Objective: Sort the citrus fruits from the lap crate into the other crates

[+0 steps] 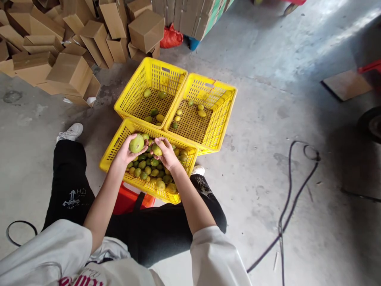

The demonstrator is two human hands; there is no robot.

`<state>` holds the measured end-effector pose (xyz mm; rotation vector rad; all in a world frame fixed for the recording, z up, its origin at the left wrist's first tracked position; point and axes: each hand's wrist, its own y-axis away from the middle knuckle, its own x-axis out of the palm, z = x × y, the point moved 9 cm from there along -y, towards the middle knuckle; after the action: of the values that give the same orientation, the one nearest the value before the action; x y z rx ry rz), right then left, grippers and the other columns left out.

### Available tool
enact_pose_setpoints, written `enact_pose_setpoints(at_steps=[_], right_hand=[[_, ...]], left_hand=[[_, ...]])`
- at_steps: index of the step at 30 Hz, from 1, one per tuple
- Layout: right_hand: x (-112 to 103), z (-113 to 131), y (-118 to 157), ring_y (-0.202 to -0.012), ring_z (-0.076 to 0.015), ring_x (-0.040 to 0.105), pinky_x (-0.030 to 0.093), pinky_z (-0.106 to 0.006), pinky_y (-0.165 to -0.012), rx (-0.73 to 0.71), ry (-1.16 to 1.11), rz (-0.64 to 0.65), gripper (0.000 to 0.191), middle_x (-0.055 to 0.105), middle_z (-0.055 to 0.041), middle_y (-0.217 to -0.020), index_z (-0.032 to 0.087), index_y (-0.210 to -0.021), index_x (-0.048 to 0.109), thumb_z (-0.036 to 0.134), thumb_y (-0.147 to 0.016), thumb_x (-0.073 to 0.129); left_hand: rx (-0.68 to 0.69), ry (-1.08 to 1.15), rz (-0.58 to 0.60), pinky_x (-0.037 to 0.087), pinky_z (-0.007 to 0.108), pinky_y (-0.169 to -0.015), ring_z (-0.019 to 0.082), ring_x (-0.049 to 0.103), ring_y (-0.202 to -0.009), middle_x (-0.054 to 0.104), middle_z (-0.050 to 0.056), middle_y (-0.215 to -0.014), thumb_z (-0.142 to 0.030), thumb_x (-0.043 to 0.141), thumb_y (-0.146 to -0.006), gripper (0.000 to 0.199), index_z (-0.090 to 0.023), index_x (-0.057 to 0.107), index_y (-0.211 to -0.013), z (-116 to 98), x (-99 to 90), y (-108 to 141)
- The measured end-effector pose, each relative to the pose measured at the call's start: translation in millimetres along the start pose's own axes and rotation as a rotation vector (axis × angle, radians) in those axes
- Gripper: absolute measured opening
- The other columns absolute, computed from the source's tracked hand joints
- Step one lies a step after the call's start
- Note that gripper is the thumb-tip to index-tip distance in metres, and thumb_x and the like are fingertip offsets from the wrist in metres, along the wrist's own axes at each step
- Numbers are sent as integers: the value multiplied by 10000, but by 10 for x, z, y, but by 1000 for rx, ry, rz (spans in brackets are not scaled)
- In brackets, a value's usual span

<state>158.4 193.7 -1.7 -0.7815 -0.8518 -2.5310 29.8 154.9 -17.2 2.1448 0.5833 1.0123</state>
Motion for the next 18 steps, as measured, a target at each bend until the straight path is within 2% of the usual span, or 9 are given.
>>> enact_pose_setpoints(at_steps=[3, 6, 10, 14, 18], right_hand=[[9, -18, -16, -718, -194, 669, 443, -235, -422, 32, -42, 30, 413, 669, -18, -844, 250, -922, 503, 466, -702, 779], [26, -2, -24, -794, -224, 683, 563, -314, -527, 45, -107, 71, 349, 685, -30, -885, 248, -969, 542, 386, -701, 718], [39, -3, -6, -820, -202, 679, 606, -320, -621, 71, -81, 94, 361, 686, -23, -894, 237, -963, 568, 333, -680, 770], [58, -56, 28, -648, -124, 618, 518, -211, -498, 116, -34, 104, 405, 622, 20, -774, 223, -918, 577, 394, -662, 840], [71, -39, 42, -567, -88, 555, 359, -160, -403, 85, -28, 110, 389, 595, 34, -759, 212, -860, 567, 331, -626, 854]], left_hand=[[25, 5, -81, 619, 341, -833, 198, 701, -880, 698, 67, -931, -287, 710, -833, 204, -203, 654, -1011, -20, -85, -17], [14, -21, -86, 625, 325, -772, 200, 691, -876, 695, 83, -955, -321, 706, -854, 202, -201, 656, -1009, -26, -92, -28], [-33, -41, -83, 621, 328, -694, 223, 692, -848, 701, 110, -898, -422, 594, -937, 263, -192, 677, -1032, 4, -69, -21], [-42, -40, -52, 599, 274, -629, 205, 698, -789, 708, 120, -856, -496, 430, -1002, 404, -188, 692, -1007, 13, -35, -12], [-76, -83, -13, 527, 213, -482, 177, 675, -658, 706, 115, -819, -496, 508, -965, 388, -157, 694, -988, 32, -25, -4]])
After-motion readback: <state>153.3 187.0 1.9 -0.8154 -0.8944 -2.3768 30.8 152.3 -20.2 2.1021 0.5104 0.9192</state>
